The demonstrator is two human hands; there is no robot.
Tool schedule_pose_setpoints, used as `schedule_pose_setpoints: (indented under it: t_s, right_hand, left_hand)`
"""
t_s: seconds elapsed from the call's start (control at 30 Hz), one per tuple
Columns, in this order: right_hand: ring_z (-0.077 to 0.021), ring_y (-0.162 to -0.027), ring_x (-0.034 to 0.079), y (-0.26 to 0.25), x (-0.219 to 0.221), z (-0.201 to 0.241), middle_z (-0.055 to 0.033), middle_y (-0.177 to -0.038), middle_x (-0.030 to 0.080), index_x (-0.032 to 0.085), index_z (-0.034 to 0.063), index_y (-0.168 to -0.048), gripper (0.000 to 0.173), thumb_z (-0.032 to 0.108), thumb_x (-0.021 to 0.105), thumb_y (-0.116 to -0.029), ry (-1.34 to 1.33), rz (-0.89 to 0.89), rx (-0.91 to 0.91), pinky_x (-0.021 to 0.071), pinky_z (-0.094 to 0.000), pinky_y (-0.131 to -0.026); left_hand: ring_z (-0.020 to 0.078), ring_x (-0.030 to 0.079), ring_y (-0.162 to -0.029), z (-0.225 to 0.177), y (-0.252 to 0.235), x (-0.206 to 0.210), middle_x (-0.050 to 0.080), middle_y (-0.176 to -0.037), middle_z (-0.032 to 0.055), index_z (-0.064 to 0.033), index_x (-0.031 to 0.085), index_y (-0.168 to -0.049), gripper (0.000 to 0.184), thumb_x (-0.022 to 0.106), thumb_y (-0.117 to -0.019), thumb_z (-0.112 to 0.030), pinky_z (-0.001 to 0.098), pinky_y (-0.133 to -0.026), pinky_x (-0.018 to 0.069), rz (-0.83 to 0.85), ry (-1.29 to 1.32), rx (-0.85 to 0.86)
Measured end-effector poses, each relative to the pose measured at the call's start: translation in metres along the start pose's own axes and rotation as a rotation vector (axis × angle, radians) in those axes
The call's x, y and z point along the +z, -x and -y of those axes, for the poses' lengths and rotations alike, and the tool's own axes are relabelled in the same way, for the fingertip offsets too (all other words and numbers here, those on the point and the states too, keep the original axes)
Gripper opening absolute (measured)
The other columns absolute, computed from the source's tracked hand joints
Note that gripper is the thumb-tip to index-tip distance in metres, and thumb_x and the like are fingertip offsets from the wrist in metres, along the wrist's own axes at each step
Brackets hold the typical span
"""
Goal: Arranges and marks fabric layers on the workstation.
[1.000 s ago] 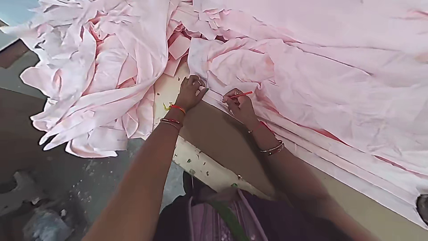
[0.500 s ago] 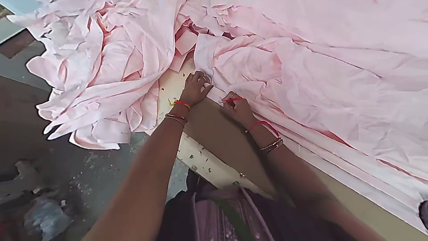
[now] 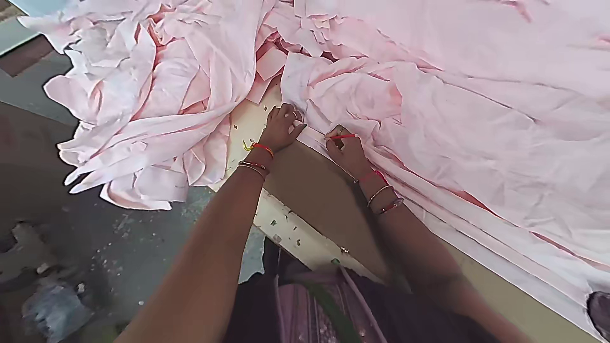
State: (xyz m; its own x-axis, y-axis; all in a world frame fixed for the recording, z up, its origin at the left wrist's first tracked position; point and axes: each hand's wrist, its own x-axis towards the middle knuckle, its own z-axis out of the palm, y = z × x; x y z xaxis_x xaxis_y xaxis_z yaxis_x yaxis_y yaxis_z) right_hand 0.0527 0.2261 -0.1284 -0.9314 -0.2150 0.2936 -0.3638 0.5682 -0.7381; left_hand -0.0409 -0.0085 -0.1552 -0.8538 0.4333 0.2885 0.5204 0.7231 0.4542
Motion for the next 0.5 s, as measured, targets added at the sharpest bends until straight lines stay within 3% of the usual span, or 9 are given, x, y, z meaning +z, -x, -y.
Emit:
schedule_pose_setpoints:
  t_s: [0.3,0.37,0.43,0.5]
  right_hand:
    - [-0.0242,-0.061,0.056,0.004,0.000,0.004,-0.0143,-0.076,0.059,0.062,-0.0038,-0.106,0.013,0.007,0.058,-0.1000,0.074,0.031,0.008,0.0490,-0.0408,-0.057]
    - [-0.0222,-0.058,0.055,0.008,-0.004,0.004,-0.0128,-0.073,0.058,0.062,-0.0020,-0.105,0.013,0.009,0.058,-0.1000,0.059,0.047,0.036,0.0477,-0.0388,-0.053]
    - [-0.0203,-0.060,0.056,0.017,-0.016,0.013,-0.0144,-0.078,0.060,0.063,-0.0044,-0.108,0.015,0.008,0.056,-0.1023,-0.086,0.005,0.111,0.0498,-0.0358,-0.055]
    - [-0.0082,-0.055,0.048,0.026,-0.031,0.017,-0.0054,-0.077,0.057,0.060,0.0005,-0.105,0.009,0.006,0.054,-0.1012,-0.382,-0.190,0.070,0.0451,-0.0233,-0.051]
  left_hand:
    - [0.0473,0.056,-0.121,-0.005,0.002,-0.003,0.058,-0.131,0.0265,0.0017,0.070,-0.105,0.037,0.059,-0.1009,-0.034,0.0658,-0.106,0.0373,0.010,0.007,-0.015]
    - [0.0475,0.056,-0.121,-0.003,0.001,-0.003,0.059,-0.131,0.0267,0.0021,0.070,-0.105,0.037,0.060,-0.1004,-0.033,0.0658,-0.106,0.0382,0.004,0.009,-0.011]
    - [0.0470,0.056,-0.120,-0.003,0.002,-0.001,0.059,-0.130,0.0263,0.0017,0.071,-0.106,0.037,0.060,-0.1004,-0.033,0.0648,-0.104,0.0396,0.009,0.007,-0.016]
    - [0.0477,0.056,-0.120,-0.001,-0.001,-0.003,0.058,-0.131,0.0271,0.0026,0.071,-0.105,0.038,0.060,-0.1003,-0.033,0.0655,-0.104,0.0395,0.000,0.004,-0.008]
